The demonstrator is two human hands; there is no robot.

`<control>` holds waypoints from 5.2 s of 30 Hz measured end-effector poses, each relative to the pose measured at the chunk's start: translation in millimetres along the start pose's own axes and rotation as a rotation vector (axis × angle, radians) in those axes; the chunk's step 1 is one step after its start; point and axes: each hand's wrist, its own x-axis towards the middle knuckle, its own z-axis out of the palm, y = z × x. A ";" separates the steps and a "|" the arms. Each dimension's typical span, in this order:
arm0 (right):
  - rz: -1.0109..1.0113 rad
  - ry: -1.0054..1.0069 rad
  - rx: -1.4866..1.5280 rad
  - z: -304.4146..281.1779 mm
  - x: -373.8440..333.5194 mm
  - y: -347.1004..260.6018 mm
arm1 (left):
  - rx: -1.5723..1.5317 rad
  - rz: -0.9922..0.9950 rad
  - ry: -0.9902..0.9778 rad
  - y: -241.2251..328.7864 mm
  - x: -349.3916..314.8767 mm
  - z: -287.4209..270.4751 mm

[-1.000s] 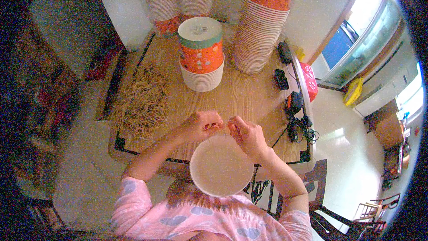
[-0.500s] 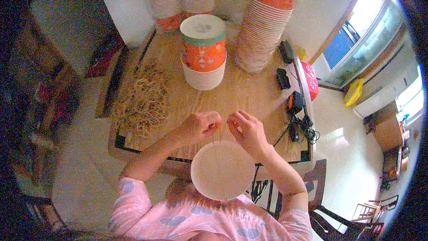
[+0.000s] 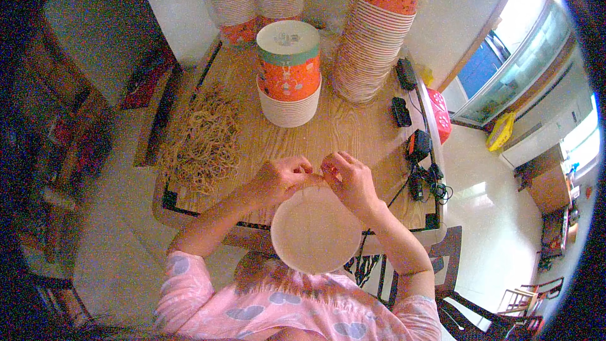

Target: Punching holes into paper bowls and cups and threading thin ties through them for assembly.

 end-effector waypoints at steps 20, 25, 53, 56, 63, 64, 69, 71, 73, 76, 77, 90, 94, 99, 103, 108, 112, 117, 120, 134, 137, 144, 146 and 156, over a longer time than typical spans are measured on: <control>-0.073 0.011 -0.078 2.2 -9.5 -5.3 | -0.938 -0.644 -0.115 -25.4 0.8 21.4; -0.196 0.048 -0.120 0.4 -10.0 -10.9 | -1.096 -0.852 -0.223 -24.2 4.8 11.4; 0.146 -0.055 0.099 -4.2 -2.9 -2.4 | -0.994 -0.838 0.020 -20.7 2.0 22.2; 0.131 -0.127 0.144 1.8 3.2 6.7 | -0.917 -0.793 0.034 -20.6 0.1 26.6; 0.154 -0.126 0.155 3.7 6.9 2.0 | -0.996 -0.902 0.095 -4.3 5.7 9.9; 0.161 -0.129 0.152 3.4 7.8 -0.5 | -0.996 -0.902 0.098 -5.4 4.5 10.2; 0.104 -0.101 0.105 6.3 10.0 -0.1 | -0.920 -0.850 0.075 -7.5 4.6 9.3; 0.113 -0.102 0.065 7.7 11.1 -0.9 | -0.873 -0.841 0.077 -9.5 4.9 9.4; 0.118 -0.109 0.068 7.7 12.0 -2.7 | -0.825 -0.833 0.079 -11.1 4.8 10.6; 0.138 -0.121 0.076 8.9 12.5 -3.5 | -0.824 -0.836 0.109 -15.0 3.7 14.5; 0.152 -0.127 0.080 9.6 12.6 -3.5 | -0.846 -0.835 0.121 -17.6 2.7 16.3; 0.217 -0.176 0.356 18.8 14.8 9.1 | -1.027 -0.847 0.140 -28.8 -11.3 18.2; 0.250 -0.195 0.375 19.0 15.2 8.3 | -1.098 -0.836 0.142 -33.7 -20.5 20.5; 0.240 -0.182 0.372 20.2 14.8 6.5 | -1.119 -0.835 0.160 -35.6 -26.9 20.4; 0.223 -0.165 0.357 21.6 13.3 9.7 | -1.133 -0.880 0.186 -23.0 -16.0 15.9; 0.213 -0.160 0.357 22.7 12.0 8.6 | -0.882 -0.732 0.048 -17.0 -10.6 11.4; 0.229 -0.163 0.380 20.8 10.5 7.7 | -0.905 -0.812 0.029 -23.6 -10.9 16.1; 0.235 -0.152 0.390 21.3 8.3 9.9 | -1.046 -0.876 0.161 -18.0 -12.4 13.9; 0.215 -0.150 0.436 21.1 9.0 8.5 | -0.972 -0.767 0.256 -25.9 -21.0 18.8; 0.258 -0.182 0.369 19.5 12.3 2.3 | -0.653 -0.721 0.050 -24.5 -16.0 2.8; 0.243 -0.223 0.305 19.5 12.6 3.8 | -0.645 -0.711 0.081 -23.5 -10.9 1.4; 0.221 -0.204 0.278 20.3 11.8 8.7 | -0.487 -0.633 0.337 -11.6 -7.5 7.3; 0.221 -0.200 0.270 20.8 11.3 9.9 | -0.356 -0.566 0.307 0.1 -11.0 -0.8; 0.300 -0.222 0.322 19.6 13.5 3.6 | -0.194 -0.532 0.264 1.3 -12.8 5.3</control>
